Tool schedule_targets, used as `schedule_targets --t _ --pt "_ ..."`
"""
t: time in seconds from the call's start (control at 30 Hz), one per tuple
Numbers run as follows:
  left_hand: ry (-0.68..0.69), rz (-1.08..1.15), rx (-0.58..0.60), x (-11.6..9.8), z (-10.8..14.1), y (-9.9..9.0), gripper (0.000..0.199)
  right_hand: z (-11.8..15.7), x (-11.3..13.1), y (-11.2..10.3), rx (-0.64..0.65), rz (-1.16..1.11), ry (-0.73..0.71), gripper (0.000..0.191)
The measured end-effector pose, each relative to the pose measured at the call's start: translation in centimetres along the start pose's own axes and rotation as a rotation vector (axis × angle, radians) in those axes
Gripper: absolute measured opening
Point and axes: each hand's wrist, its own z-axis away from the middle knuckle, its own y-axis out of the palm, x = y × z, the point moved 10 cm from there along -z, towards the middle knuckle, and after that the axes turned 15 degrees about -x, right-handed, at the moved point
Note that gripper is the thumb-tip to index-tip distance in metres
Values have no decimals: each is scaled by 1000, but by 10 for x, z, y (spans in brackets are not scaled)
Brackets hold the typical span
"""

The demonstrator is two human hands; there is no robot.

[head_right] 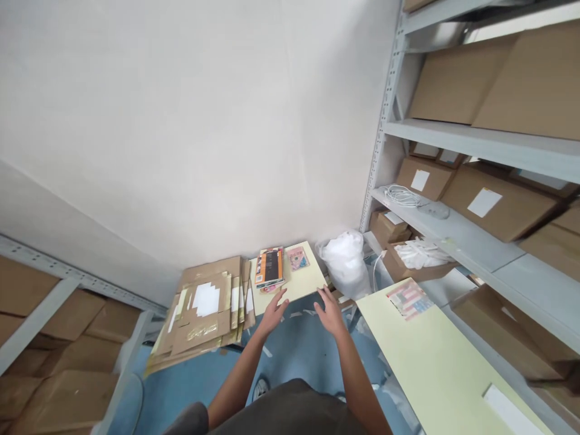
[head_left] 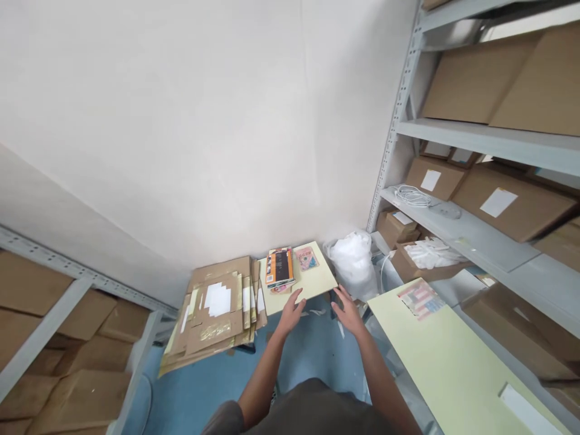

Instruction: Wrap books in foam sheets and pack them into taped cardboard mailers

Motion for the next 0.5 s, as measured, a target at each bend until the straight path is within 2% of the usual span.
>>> schedule_targets --t 0.17,0.3,0.5 --pt "10 36 5 30 -6 -47 62 3 27 68 22 0 -19 58" --pt "-18 58 -38 62 -22 -104 59 15 48 129 50 21 -18 58" --pt "-124 134 -161 126 -51 -194 57 30 76 229 178 88 -41 61"
